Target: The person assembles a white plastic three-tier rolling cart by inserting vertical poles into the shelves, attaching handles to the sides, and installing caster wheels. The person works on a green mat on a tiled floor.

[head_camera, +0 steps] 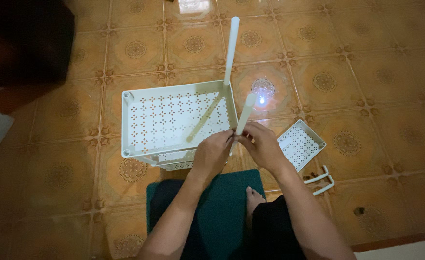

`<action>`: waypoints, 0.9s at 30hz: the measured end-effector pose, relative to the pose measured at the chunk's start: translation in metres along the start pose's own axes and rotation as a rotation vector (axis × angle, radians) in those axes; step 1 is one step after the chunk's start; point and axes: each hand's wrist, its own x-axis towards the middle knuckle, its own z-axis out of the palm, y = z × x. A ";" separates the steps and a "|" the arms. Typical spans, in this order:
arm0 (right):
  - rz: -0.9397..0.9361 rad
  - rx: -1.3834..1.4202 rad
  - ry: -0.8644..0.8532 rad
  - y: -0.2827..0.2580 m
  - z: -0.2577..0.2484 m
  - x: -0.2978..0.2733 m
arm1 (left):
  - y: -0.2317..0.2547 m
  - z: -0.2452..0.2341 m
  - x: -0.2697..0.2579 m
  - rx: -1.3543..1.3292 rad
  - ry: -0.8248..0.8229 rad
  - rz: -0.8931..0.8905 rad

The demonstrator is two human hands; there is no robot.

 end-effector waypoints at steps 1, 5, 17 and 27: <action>-0.008 -0.014 0.004 0.001 0.000 0.001 | 0.000 0.000 0.001 -0.012 0.007 0.004; -0.027 -0.034 0.013 0.003 0.000 0.002 | 0.000 0.000 0.003 -0.044 0.025 0.003; -0.039 -0.055 0.073 0.002 -0.004 0.002 | 0.012 -0.005 0.015 -0.117 -0.049 -0.055; -0.084 -0.080 0.148 0.029 -0.015 0.007 | -0.003 0.024 0.036 -0.041 -0.056 0.040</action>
